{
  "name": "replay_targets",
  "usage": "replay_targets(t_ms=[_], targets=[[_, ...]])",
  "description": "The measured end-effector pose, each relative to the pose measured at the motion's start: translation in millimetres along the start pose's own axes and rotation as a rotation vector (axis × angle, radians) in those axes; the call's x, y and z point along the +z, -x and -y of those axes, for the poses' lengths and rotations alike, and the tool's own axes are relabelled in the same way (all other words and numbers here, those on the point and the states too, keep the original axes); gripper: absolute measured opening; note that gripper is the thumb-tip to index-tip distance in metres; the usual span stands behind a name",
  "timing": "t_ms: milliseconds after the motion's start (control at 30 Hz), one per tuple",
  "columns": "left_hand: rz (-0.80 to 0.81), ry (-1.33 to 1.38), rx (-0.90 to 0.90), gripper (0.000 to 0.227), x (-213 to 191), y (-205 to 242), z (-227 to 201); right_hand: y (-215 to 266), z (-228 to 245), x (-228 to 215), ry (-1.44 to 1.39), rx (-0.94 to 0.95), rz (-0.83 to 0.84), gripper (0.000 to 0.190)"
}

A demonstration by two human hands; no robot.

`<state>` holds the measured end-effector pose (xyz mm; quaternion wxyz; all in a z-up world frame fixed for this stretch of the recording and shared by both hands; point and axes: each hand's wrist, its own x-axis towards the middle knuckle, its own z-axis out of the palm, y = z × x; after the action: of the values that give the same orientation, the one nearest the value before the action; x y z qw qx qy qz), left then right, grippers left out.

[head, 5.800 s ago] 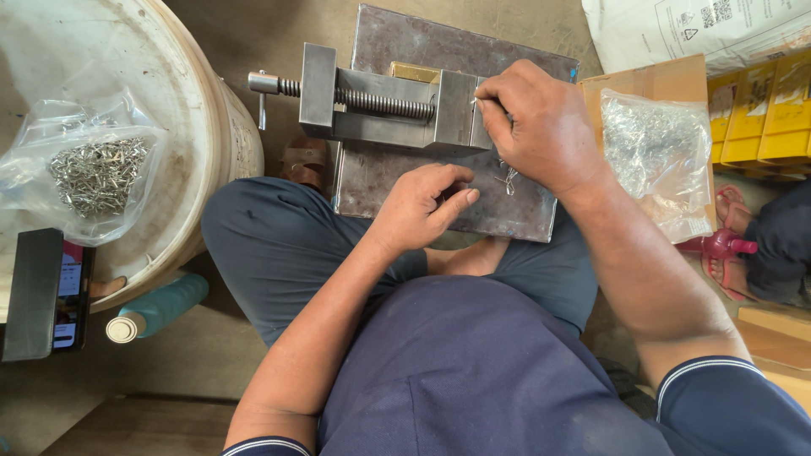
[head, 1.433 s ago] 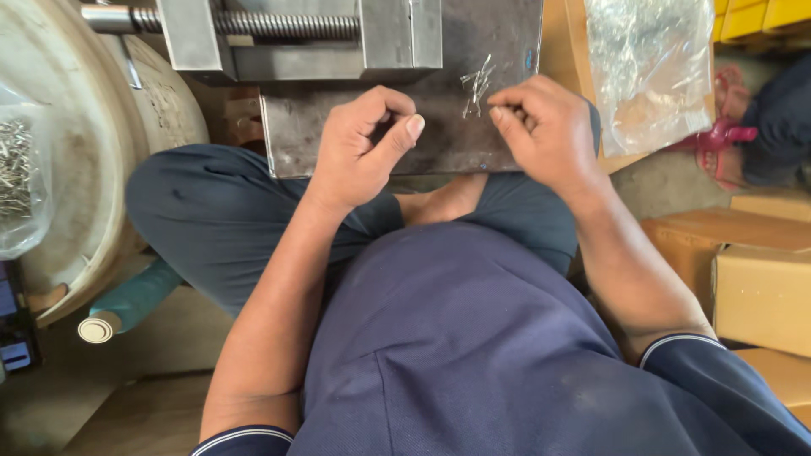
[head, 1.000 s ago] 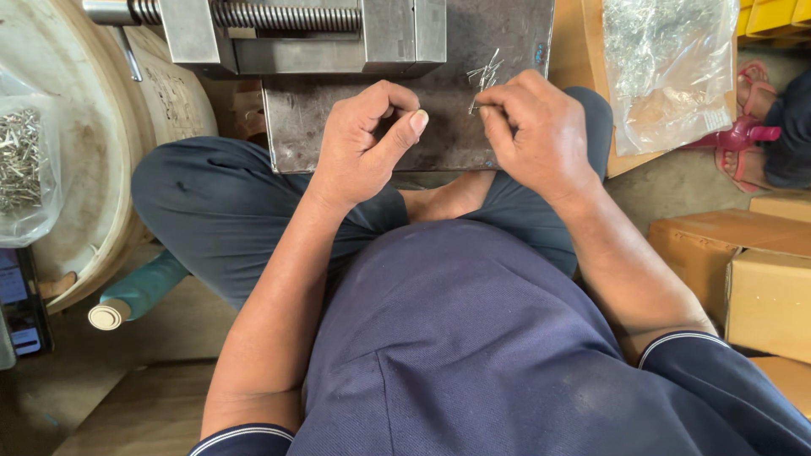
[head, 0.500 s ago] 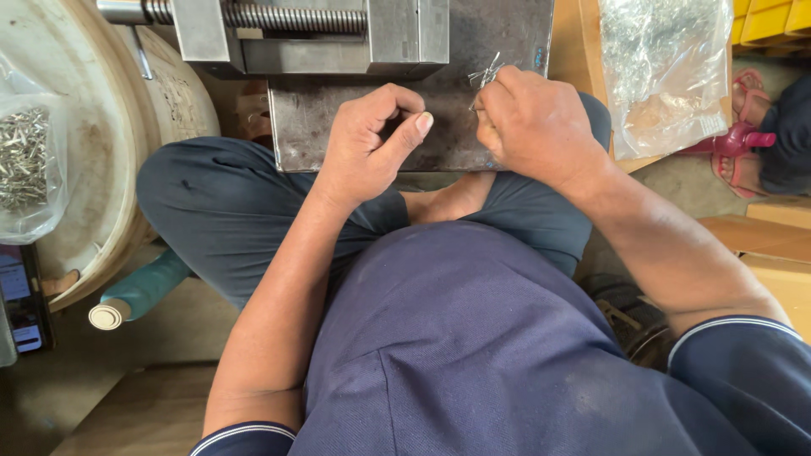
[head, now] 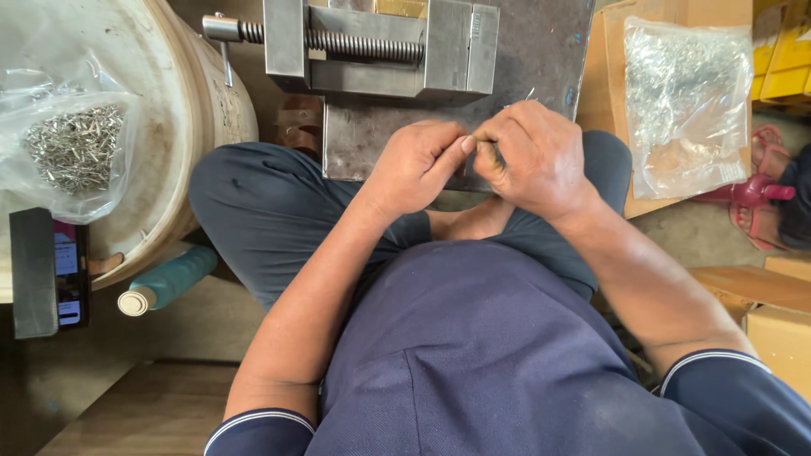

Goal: The person sits on the floor and uses a bench vise to assemble small metal pins. They pick up pins from a pile, place them into the vise, and tighten the screw to secure them. The person also uses a small wooden block to assist in the process.

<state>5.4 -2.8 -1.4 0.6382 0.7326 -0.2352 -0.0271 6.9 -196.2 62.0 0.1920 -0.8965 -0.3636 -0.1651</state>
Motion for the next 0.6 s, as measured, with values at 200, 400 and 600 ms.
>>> replay_targets(t_ms=[200, 400, 600], targets=[[0.058, 0.212, 0.001, 0.031, -6.9, 2.4, 8.6, 3.8, 1.1, 9.4, -0.044, -0.036, -0.071, 0.015], [0.040, 0.328, -0.101, 0.031, -4.2, 4.8, 14.2, 12.4, 1.2, 14.9, -0.391, 0.245, -0.086, 0.010], [0.048, 0.572, -0.125, 0.032, -7.5, 7.8, 18.5, 15.2, -2.0, 21.0, -0.935, 0.525, -0.020, 0.015]])
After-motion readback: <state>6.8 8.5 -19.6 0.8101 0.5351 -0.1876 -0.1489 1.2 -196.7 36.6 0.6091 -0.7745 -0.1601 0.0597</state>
